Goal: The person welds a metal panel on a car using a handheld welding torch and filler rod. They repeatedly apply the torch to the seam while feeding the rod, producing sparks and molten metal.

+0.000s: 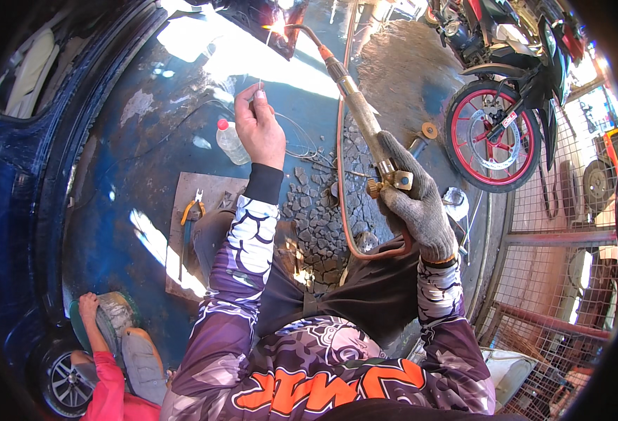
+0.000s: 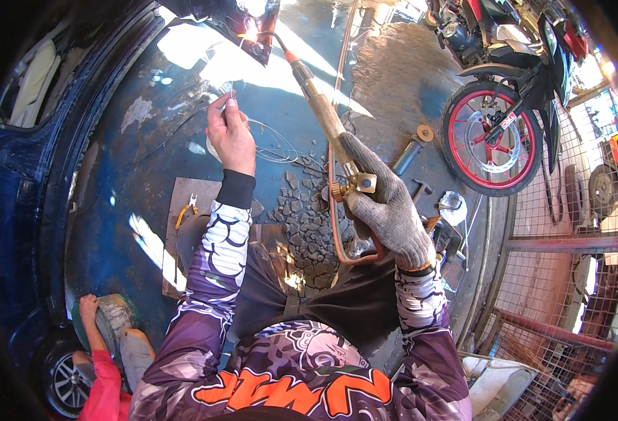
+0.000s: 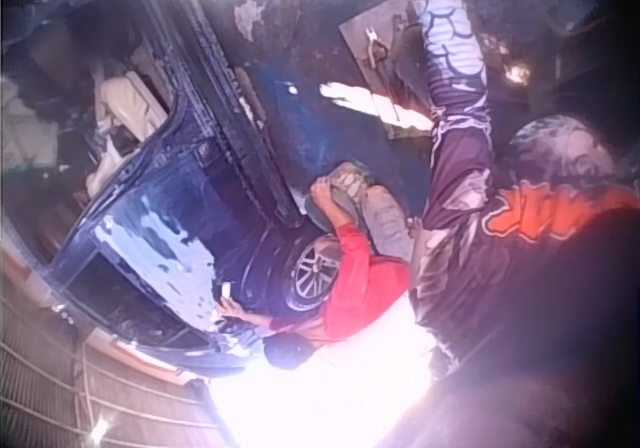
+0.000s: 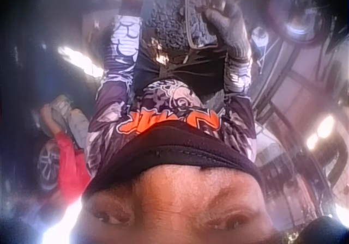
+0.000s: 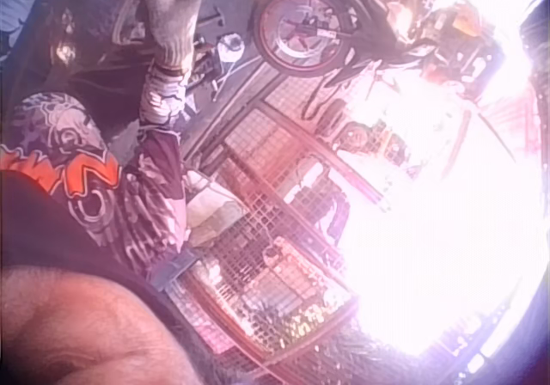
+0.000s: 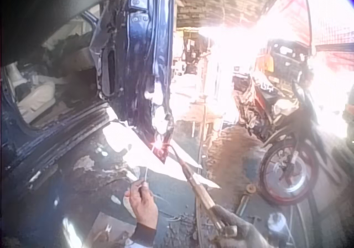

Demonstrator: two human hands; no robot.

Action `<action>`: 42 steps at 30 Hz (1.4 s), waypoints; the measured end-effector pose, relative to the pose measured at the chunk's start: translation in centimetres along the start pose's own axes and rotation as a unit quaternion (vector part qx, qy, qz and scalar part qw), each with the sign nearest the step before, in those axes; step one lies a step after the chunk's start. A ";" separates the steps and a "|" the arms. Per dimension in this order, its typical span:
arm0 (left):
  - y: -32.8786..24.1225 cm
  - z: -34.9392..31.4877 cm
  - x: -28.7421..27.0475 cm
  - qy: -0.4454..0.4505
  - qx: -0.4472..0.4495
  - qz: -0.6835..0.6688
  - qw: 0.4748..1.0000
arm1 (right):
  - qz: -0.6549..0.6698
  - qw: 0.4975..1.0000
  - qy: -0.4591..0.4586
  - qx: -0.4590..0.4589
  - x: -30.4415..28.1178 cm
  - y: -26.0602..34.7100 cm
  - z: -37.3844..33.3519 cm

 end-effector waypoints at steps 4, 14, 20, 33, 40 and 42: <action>0.1 0.1 0.1 -0.004 -0.002 -0.021 1.000 | -0.002 1.000 0.011 0.000 0.1 0.2 0.0; 0.2 -0.1 -0.2 -0.001 -0.005 -0.009 1.000 | -0.013 1.000 0.003 0.002 -0.1 0.0 0.2; 0.1 -0.1 -0.1 0.006 -0.003 -0.012 1.000 | -0.019 1.000 -0.003 0.002 -0.2 -0.1 0.1; -0.1 -0.2 0.0 0.006 0.002 -0.005 1.000 | -0.021 1.000 -0.006 0.008 -0.3 -0.2 -0.1; 0.0 -0.1 0.0 0.004 -0.002 0.002 1.000 | -0.003 1.000 -0.004 -0.005 0.0 -0.1 -0.1; 0.1 -0.1 0.0 0.004 -0.005 0.002 1.000 | -0.009 1.000 0.000 -0.002 0.0 -0.1 -0.1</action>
Point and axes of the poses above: each hand's wrist, its own z-axis towards the middle knuckle, its own x-axis out of the palm, y = z × x, the point moved 9 cm from there along z, towards the middle knuckle, and after that the axes turned 10 degrees about z, right-handed, at the moved point
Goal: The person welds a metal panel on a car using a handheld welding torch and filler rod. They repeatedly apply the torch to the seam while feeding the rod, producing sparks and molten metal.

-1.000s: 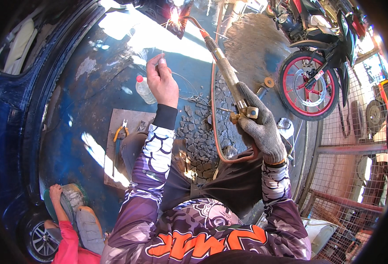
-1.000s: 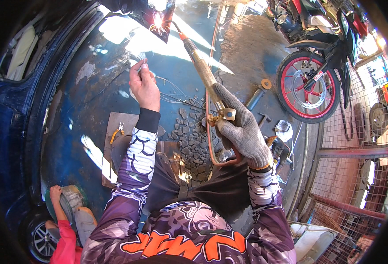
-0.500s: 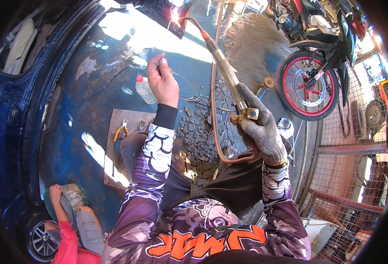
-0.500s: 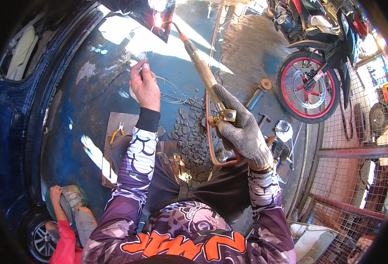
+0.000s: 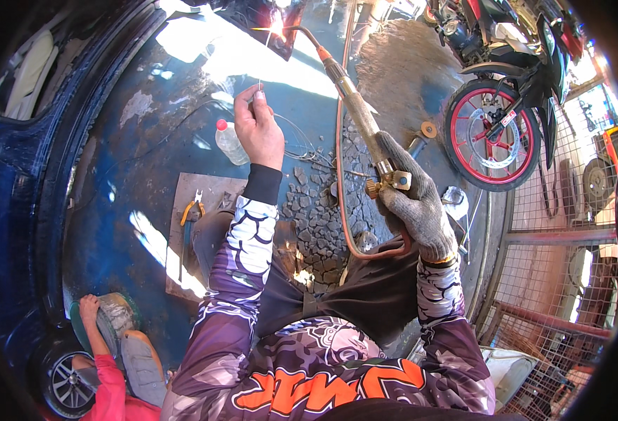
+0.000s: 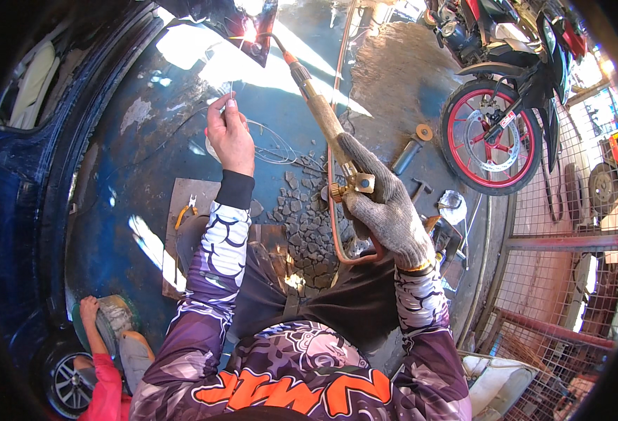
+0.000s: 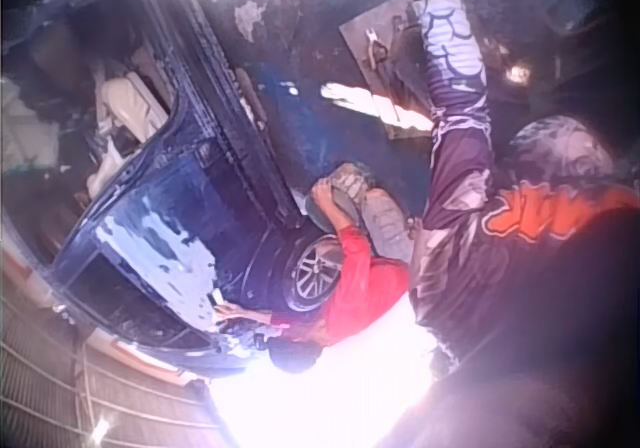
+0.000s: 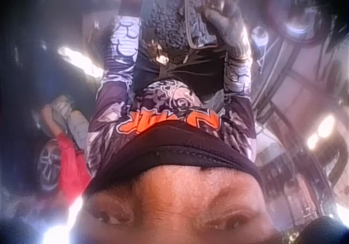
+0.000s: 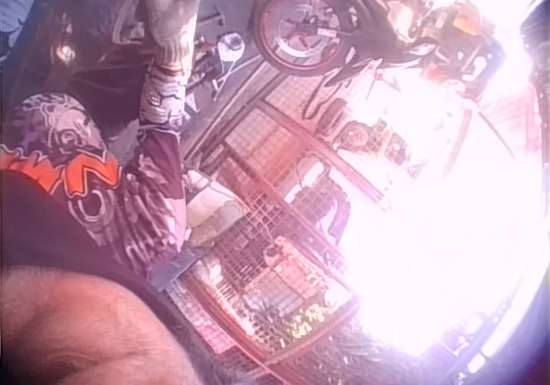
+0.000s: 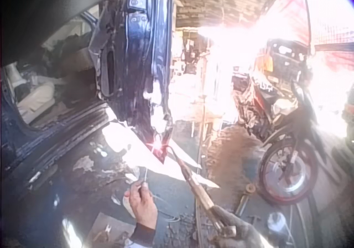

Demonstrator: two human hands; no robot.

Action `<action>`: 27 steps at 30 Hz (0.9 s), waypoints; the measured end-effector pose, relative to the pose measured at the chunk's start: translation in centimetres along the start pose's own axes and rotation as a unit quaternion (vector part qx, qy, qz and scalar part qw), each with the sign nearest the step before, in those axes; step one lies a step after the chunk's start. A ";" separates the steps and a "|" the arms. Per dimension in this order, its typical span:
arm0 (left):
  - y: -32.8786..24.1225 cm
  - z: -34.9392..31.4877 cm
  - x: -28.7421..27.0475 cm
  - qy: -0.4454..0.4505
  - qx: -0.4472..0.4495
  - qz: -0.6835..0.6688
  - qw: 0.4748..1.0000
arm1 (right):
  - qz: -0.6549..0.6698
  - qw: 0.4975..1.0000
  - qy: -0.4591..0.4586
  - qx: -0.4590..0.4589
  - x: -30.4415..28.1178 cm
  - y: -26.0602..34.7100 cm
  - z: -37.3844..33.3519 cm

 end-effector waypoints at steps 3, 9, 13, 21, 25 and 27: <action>0.0 0.0 0.0 0.000 0.000 0.003 1.000 | -0.013 1.000 -0.003 0.000 -0.2 -0.1 0.0; -0.4 0.0 0.0 0.001 0.010 0.006 1.000 | -0.022 1.000 0.003 -0.020 -0.1 -0.1 0.2; -0.5 0.1 0.0 -0.002 0.009 0.002 1.000 | -0.009 1.000 -0.007 0.001 -0.1 0.0 0.0; 2.6 -0.8 -2.3 -0.015 0.040 0.077 0.996 | -0.111 0.993 0.023 0.011 -0.3 0.9 -0.2; 3.3 -0.1 -2.6 0.041 0.044 0.122 0.991 | -0.086 0.992 0.072 0.061 -0.1 0.3 -0.9; 5.5 -0.7 -2.9 0.046 -0.104 0.022 0.993 | -0.072 0.993 0.089 0.003 0.3 1.1 -0.9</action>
Point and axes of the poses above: each hand's wrist, its own z-axis towards the middle knuckle, its own x-axis out of the palm, y = z × x, the point moved 9 cm from there along z, towards the middle knuckle, and after that the axes turned 10 degrees about z, right-handed, at the moved point
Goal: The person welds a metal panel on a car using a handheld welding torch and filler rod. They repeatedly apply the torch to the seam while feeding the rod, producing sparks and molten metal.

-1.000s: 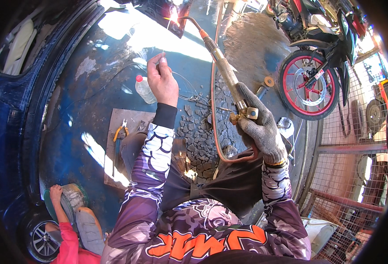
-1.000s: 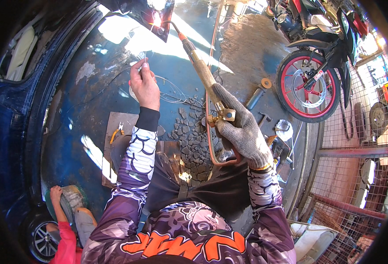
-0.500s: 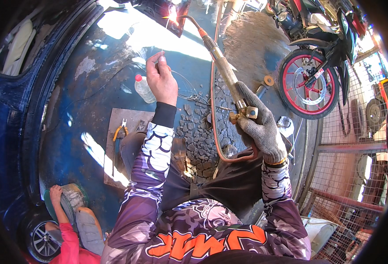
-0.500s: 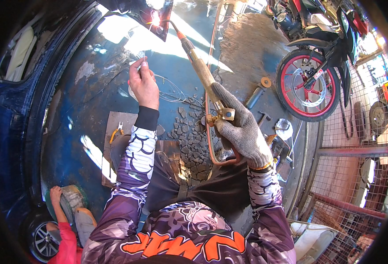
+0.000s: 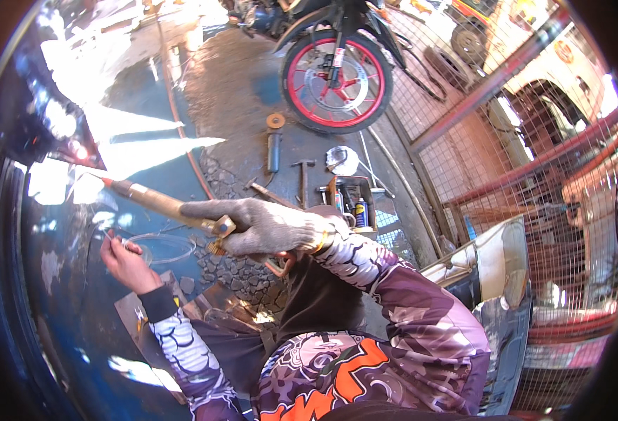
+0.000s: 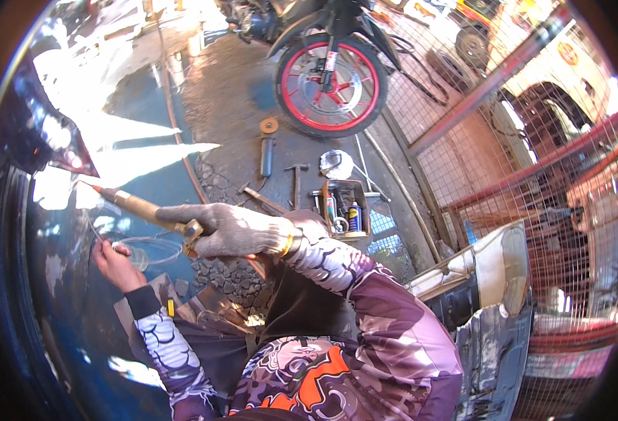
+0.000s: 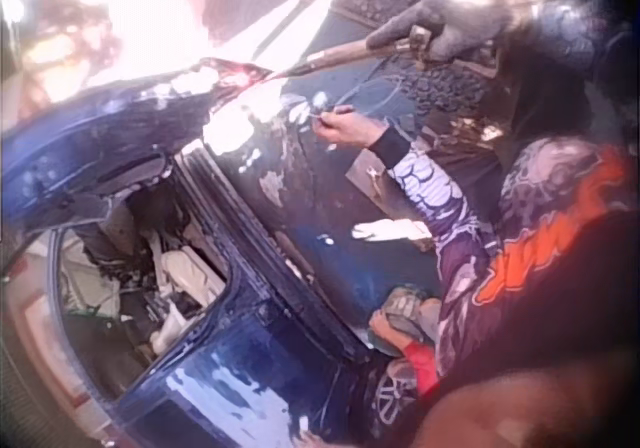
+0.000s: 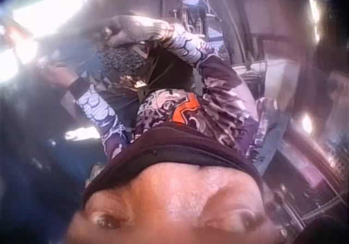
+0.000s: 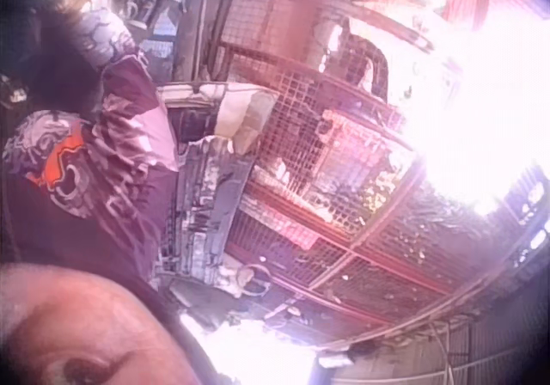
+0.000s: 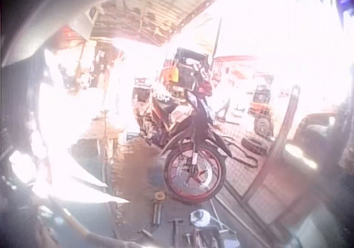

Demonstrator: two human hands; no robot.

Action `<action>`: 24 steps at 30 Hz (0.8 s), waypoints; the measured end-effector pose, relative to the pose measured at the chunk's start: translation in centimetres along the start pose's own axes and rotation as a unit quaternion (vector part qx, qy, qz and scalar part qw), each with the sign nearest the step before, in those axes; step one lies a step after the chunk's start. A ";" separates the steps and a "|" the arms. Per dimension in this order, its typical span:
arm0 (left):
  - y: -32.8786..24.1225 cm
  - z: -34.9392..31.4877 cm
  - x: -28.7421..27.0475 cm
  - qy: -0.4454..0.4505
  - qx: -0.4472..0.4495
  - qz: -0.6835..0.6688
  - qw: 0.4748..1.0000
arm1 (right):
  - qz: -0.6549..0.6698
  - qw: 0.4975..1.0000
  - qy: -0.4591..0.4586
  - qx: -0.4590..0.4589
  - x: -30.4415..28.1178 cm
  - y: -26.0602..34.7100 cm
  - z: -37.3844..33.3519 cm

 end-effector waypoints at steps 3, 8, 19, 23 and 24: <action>0.8 -1.9 0.2 0.011 -0.035 0.043 0.998 | 0.025 0.999 0.019 0.018 0.0 -0.8 -0.2; 2.4 -1.6 0.4 0.059 0.031 0.262 0.963 | 0.006 0.997 0.041 -0.065 0.7 0.3 0.0; 0.2 -3.9 1.4 0.104 0.144 0.405 0.897 | 0.002 0.998 0.045 0.050 1.4 -0.8 -0.4; -2.0 -4.3 1.1 0.080 0.146 0.474 0.865 | -0.041 0.998 0.046 0.013 2.0 -0.1 -0.1; -2.4 -4.3 0.8 0.064 0.148 0.478 0.863 | -0.032 0.998 0.044 0.016 2.0 -0.3 -0.1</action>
Point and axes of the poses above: each hand's wrist, its own z-axis towards the middle knuckle, its own x-axis out of the palm, y = z × x, the point moved 9 cm from there along z, towards the middle knuckle, and after that the axes turned 10 degrees about z, right-handed, at the moved point
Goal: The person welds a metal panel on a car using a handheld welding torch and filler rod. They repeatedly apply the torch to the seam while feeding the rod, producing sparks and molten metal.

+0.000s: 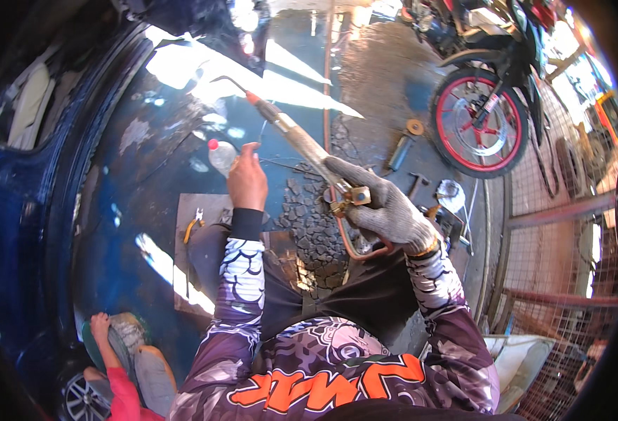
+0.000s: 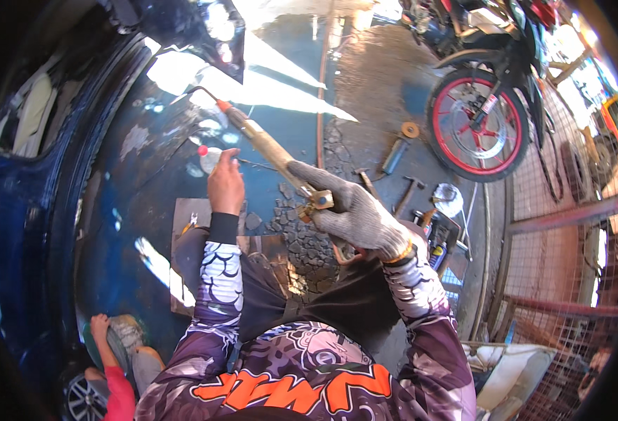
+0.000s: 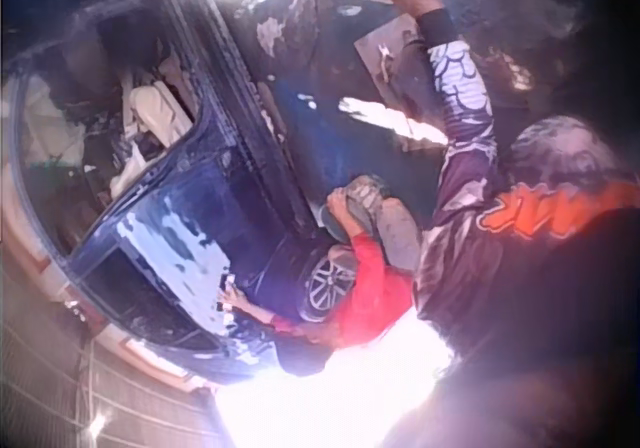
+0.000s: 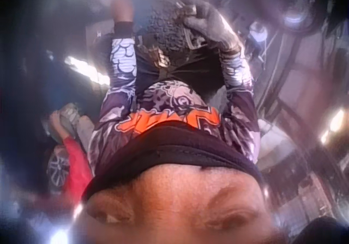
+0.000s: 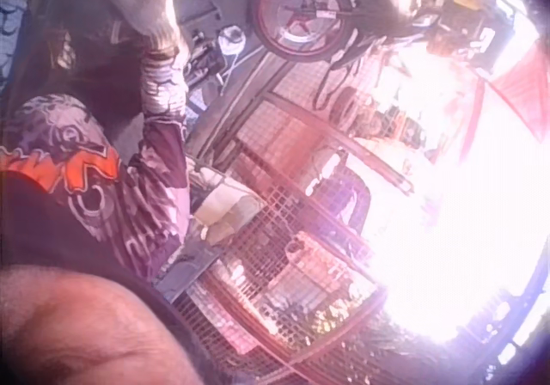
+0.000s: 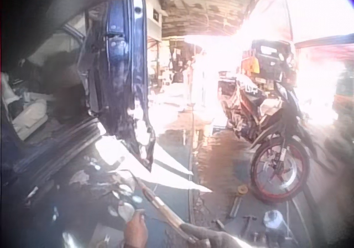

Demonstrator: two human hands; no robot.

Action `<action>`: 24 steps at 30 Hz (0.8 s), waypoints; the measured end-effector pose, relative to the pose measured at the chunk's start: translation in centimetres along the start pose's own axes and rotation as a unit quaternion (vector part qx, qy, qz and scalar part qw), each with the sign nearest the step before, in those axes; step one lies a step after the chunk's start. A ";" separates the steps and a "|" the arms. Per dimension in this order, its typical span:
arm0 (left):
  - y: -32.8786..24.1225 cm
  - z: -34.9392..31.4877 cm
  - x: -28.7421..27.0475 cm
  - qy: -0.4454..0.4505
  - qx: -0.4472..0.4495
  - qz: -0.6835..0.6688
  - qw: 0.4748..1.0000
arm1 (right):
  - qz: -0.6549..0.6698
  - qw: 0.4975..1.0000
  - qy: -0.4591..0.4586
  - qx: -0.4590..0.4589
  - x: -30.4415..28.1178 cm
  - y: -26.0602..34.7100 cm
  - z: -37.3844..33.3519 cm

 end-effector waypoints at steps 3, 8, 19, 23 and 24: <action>0.4 0.0 -0.4 0.001 -0.029 -0.004 1.000 | 0.044 0.999 0.002 0.004 -0.1 -0.8 0.2; 0.7 -0.1 -0.3 0.035 -0.059 -0.041 0.997 | 0.063 0.998 -0.009 0.008 -0.6 -1.6 0.6; -0.3 0.1 0.5 0.091 -0.073 -0.342 0.933 | 0.034 0.998 -0.053 0.008 -1.6 -1.3 0.5; -1.3 -0.6 -1.2 0.061 -0.044 -0.364 0.928 | 0.076 0.995 -0.053 0.028 -2.1 -1.5 0.1; -1.7 -1.0 -1.5 0.046 -0.043 -0.395 0.916 | 0.076 0.995 -0.058 0.000 -2.2 -1.1 0.2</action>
Point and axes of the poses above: each hand's wrist, its own z-axis towards the middle knuckle, its own x-axis out of the palm, y = z × x, the point moved 9 cm from there along z, towards the middle knuckle, and after that the axes turned 10 degrees about z, right-handed, at the moved point
